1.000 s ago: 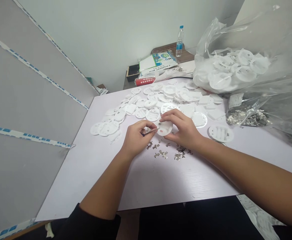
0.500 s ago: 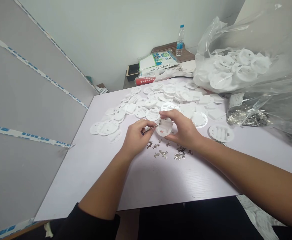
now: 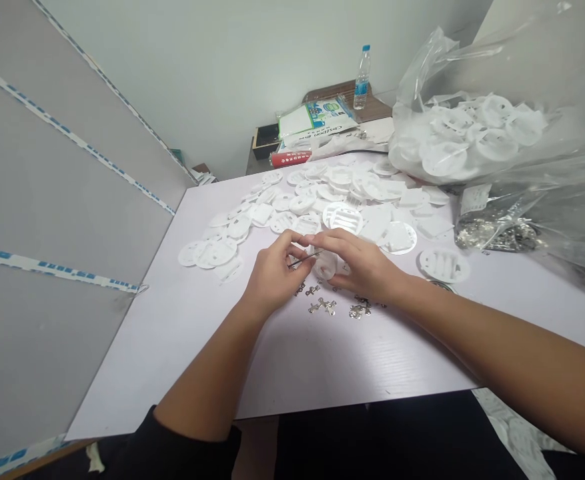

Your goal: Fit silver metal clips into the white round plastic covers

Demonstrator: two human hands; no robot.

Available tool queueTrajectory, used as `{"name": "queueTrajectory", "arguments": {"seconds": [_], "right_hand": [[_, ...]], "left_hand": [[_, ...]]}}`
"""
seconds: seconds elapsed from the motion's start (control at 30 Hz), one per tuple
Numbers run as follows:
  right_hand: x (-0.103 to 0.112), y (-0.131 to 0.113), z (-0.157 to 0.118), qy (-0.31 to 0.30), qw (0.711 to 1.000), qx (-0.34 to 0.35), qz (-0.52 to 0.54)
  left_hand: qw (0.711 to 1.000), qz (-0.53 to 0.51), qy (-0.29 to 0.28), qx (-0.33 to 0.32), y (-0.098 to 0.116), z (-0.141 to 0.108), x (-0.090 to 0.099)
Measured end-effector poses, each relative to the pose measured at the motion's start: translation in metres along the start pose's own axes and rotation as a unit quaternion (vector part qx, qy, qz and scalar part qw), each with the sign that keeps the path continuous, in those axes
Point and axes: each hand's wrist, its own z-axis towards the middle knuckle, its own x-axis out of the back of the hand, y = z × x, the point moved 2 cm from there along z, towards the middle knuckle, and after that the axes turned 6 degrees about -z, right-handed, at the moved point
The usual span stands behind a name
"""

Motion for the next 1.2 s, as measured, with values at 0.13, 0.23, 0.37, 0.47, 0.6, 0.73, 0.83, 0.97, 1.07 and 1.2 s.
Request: {"name": "queueTrajectory", "arguments": {"seconds": [0.13, 0.23, 0.37, 0.47, 0.6, 0.73, 0.83, 0.97, 1.07, 1.2], "right_hand": [[0.001, 0.0, 0.0, 0.011, 1.0, -0.008, 0.011], [0.003, -0.002, 0.002, 0.026, 0.999, -0.014, 0.015], [0.004, -0.001, 0.002, 0.034, 0.998, -0.048, 0.021], [0.004, 0.001, 0.001, 0.048, 0.995, -0.07, 0.051], [0.005, -0.001, 0.003, 0.064, 0.991, -0.077, 0.093], [0.007, -0.004, 0.004, 0.07, 0.987, -0.091, 0.11], [0.006, -0.003, 0.003, 0.076, 0.983, -0.098, 0.132], [0.004, 0.0, 0.001, 0.081, 0.973, -0.089, 0.197], [0.003, 0.001, 0.002, 0.088, 0.964, -0.083, 0.239], [0.003, 0.0, 0.003, 0.101, 0.954, -0.079, 0.27]], "left_hand": [[1.0, 0.001, 0.018, -0.004, 0.001, 0.001, -0.001], [1.0, -0.007, 0.02, -0.004, 0.003, 0.001, -0.002], [1.0, -0.027, 0.015, 0.002, 0.005, 0.001, -0.001], [0.999, -0.035, 0.006, -0.006, 0.005, 0.002, 0.001], [0.997, -0.077, -0.021, 0.017, 0.003, 0.005, 0.002], [0.976, -0.199, -0.054, 0.073, -0.001, 0.007, 0.002], [0.947, -0.28, -0.086, 0.131, -0.006, 0.008, 0.003], [0.904, -0.355, -0.142, 0.191, -0.012, 0.008, 0.004], [0.883, -0.394, -0.155, 0.202, -0.014, 0.007, 0.003], [0.866, -0.432, -0.144, 0.205, -0.015, 0.005, -0.003]]}}
